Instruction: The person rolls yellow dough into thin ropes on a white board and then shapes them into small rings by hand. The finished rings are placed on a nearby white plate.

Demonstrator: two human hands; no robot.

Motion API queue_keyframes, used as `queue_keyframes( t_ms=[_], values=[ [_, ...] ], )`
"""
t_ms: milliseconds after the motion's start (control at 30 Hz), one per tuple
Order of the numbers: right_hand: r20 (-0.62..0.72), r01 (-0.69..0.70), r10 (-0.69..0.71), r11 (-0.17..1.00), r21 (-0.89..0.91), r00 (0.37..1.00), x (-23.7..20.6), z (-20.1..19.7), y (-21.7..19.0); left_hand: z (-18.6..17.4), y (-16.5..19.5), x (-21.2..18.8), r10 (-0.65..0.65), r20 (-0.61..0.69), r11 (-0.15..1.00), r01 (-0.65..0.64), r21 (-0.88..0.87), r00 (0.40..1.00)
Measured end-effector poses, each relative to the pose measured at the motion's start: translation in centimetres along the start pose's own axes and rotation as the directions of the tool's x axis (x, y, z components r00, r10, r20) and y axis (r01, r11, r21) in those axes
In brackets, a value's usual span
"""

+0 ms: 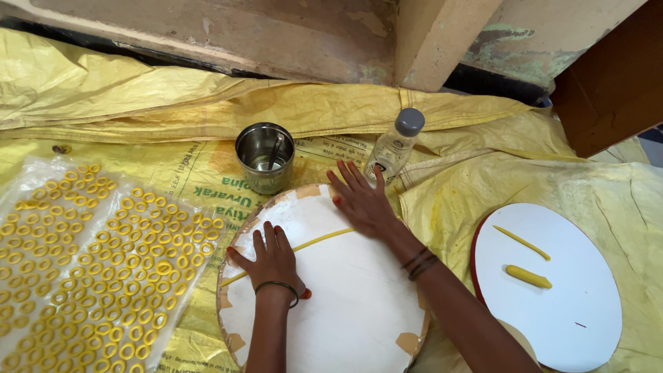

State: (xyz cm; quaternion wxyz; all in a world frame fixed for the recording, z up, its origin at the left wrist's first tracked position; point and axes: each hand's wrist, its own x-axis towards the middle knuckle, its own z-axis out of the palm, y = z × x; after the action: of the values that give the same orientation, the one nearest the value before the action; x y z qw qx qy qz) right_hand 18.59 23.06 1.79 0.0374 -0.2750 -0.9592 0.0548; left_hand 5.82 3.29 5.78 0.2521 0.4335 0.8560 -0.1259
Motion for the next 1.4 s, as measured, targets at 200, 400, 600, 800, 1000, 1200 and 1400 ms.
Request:
queue_keyframes(
  t_ms=[200,400,600,800,1000,1200,1400],
  values=[
    [0.014,0.122,-0.121,0.992,-0.018,0.992,-7.6,0.5,-0.5,-0.7,0.2,-0.4,0.023,0.045,1.000,-0.024,0.019,0.999],
    [0.150,0.061,-0.060,0.998,-0.003,0.987,-12.5,0.4,-0.9,-1.1,0.2,-0.8,0.041,0.069,0.998,-0.044,0.040,0.997],
    [0.080,0.000,0.011,0.991,-0.131,0.997,-5.3,0.3,0.4,-1.1,0.3,-0.9,0.033,0.042,0.999,-0.033,0.003,0.999],
    [0.045,-0.082,0.084,0.996,-0.036,0.995,1.7,-0.6,-1.1,-0.7,0.5,-0.8,0.045,0.032,0.997,-0.047,0.061,0.998],
    [0.050,-0.008,0.008,1.000,-0.011,0.999,0.4,1.3,-6.2,-0.2,0.0,-0.3,0.058,0.036,0.998,-0.058,0.012,0.998],
    [0.084,0.095,-0.097,0.995,0.026,0.992,-6.6,0.9,-6.4,0.7,-1.4,1.1,0.076,-0.076,0.966,-0.092,-0.240,0.994],
    [0.175,0.039,-0.046,0.998,0.044,0.984,-11.5,0.6,-7.1,2.0,-3.2,2.0,0.023,-0.202,0.909,-0.105,-0.404,0.979]
  ],
)
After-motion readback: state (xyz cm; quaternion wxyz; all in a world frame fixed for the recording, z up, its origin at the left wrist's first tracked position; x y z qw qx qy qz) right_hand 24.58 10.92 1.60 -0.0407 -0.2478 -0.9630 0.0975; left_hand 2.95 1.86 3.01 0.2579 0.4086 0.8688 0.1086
